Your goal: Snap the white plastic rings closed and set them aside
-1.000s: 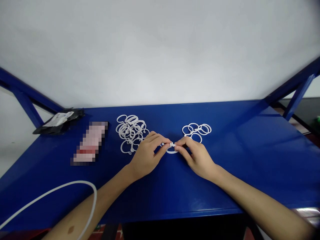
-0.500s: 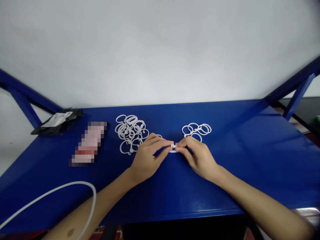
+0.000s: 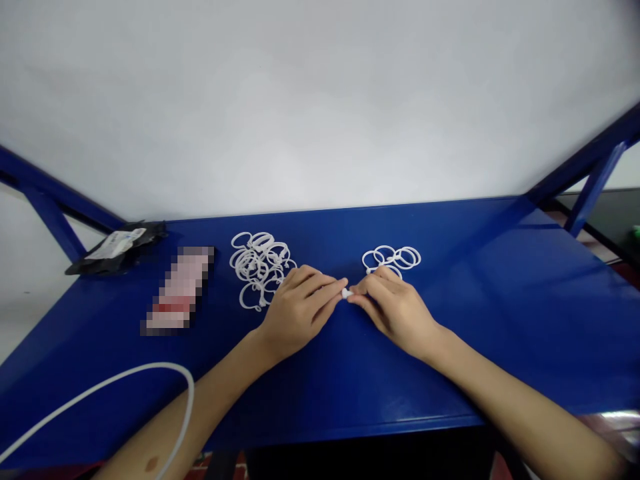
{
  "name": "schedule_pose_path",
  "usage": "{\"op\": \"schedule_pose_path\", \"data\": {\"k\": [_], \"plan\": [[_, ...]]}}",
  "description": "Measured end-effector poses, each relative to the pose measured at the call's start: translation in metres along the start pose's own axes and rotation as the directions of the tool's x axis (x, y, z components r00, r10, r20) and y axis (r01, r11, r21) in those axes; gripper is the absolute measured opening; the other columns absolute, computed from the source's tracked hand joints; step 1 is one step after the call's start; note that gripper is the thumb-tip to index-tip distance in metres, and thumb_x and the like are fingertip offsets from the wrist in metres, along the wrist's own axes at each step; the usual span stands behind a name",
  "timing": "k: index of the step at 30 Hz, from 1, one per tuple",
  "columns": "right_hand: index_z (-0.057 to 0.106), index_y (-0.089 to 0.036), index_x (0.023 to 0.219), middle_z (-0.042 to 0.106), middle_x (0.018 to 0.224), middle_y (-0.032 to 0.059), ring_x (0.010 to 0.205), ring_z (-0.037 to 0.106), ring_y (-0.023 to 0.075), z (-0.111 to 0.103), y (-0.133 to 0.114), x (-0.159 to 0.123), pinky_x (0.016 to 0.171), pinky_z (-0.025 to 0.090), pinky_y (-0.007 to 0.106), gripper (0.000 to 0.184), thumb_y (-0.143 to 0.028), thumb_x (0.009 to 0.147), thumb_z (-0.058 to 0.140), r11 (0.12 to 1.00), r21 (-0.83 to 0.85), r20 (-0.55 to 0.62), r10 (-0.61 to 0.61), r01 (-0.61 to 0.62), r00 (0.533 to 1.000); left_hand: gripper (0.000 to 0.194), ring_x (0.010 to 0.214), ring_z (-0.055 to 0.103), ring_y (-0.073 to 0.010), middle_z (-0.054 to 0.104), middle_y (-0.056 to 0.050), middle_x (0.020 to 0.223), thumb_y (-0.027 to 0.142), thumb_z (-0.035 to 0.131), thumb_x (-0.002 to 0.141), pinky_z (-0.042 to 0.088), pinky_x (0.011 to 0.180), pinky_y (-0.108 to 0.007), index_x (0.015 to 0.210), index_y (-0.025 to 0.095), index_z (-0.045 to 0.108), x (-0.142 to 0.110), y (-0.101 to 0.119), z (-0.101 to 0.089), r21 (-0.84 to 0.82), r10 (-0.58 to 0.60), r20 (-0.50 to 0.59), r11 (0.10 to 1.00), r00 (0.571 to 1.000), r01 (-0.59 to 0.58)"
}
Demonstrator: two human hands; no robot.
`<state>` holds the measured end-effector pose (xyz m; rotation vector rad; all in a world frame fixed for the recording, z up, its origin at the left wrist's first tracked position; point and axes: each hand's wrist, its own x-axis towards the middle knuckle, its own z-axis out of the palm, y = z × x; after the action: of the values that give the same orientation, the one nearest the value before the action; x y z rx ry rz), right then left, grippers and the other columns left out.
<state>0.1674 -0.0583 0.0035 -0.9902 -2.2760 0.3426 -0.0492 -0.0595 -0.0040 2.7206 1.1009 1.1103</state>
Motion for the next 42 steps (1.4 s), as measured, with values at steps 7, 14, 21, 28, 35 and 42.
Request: {"op": "schedule_pose_path", "data": {"k": [7, 14, 21, 28, 35, 42], "plan": [[0.064, -0.018, 0.090, 0.066, 0.094, 0.0108, 0.085, 0.050, 0.0252, -0.014, 0.047, 0.007, 0.078, 0.046, 0.041, 0.011, -0.025, 0.096, 0.057, 0.906, -0.363, -0.197, 0.156, -0.220, 0.968, 0.046, 0.110, 0.056, -0.0275, 0.067, -0.011, 0.118, 0.000, 0.046, 0.088, 0.049, 0.091, -0.046, 0.124, 0.019, 0.066, -0.006, -0.028, 0.001, 0.203, -0.120, 0.273, 0.977, 0.955, 0.065], [0.069, -0.017, 0.101, 0.063, 0.099, 0.0138, 0.089, 0.051, 0.0280, -0.011, 0.050, 0.004, 0.079, 0.049, 0.045, 0.017, -0.030, 0.094, 0.060, 0.863, -0.437, -0.248, 0.155, -0.253, 0.956, 0.016, 0.093, 0.056, -0.0233, 0.070, -0.005, 0.094, 0.023, 0.055, 0.097, 0.044, 0.088, -0.042, 0.095, 0.019, 0.070, -0.003, -0.031, 0.000, 0.223, -0.200, 0.263, 0.964, 0.944, 0.142], [0.062, -0.019, 0.109, 0.066, 0.106, 0.0099, 0.101, 0.058, 0.0254, 0.001, 0.007, 0.003, 0.090, 0.050, 0.044, 0.018, -0.033, 0.098, 0.058, 0.991, -0.051, -0.063, 0.117, -0.120, 0.991, 0.010, 0.080, 0.057, -0.0200, 0.067, -0.001, 0.077, 0.018, 0.056, 0.093, 0.043, 0.081, -0.037, 0.084, 0.020, 0.061, 0.001, -0.015, -0.003, 0.203, -0.182, 0.046, 0.964, 0.982, 0.169], [0.061, -0.021, 0.095, 0.068, 0.087, 0.0038, 0.080, 0.062, 0.0179, 0.011, -0.009, -0.002, 0.074, 0.051, 0.034, 0.014, -0.029, 0.101, 0.052, 0.969, 0.205, 0.007, 0.140, -0.139, 0.990, 0.011, 0.076, 0.056, -0.0175, 0.064, 0.000, 0.075, 0.017, 0.057, 0.092, 0.045, 0.077, -0.034, 0.082, 0.020, 0.056, 0.001, 0.003, -0.003, 0.083, -0.117, -0.049, 0.989, 0.992, 0.121], [0.064, -0.021, 0.102, 0.072, 0.094, 0.0047, 0.084, 0.066, 0.0178, 0.009, -0.005, -0.001, 0.077, 0.054, 0.033, 0.013, -0.027, 0.101, 0.053, 0.970, 0.227, -0.053, 0.100, -0.085, 0.994, 0.012, 0.084, 0.061, -0.0153, 0.069, -0.001, 0.088, 0.024, 0.052, 0.100, 0.049, 0.081, -0.031, 0.098, 0.019, 0.062, 0.001, 0.002, -0.005, -0.132, -0.190, 0.070, 0.971, 0.979, 0.198], [0.066, -0.020, 0.097, 0.069, 0.084, 0.0041, 0.077, 0.063, 0.0164, 0.012, -0.004, -0.002, 0.071, 0.051, 0.031, 0.021, -0.027, 0.103, 0.047, 0.978, 0.201, -0.006, 0.065, -0.063, 0.998, 0.019, 0.079, 0.059, -0.0157, 0.070, -0.001, 0.082, 0.023, 0.048, 0.101, 0.049, 0.077, -0.032, 0.091, 0.019, 0.064, -0.004, -0.001, 0.006, -0.161, -0.148, 0.107, 0.973, 0.983, 0.164]]}}
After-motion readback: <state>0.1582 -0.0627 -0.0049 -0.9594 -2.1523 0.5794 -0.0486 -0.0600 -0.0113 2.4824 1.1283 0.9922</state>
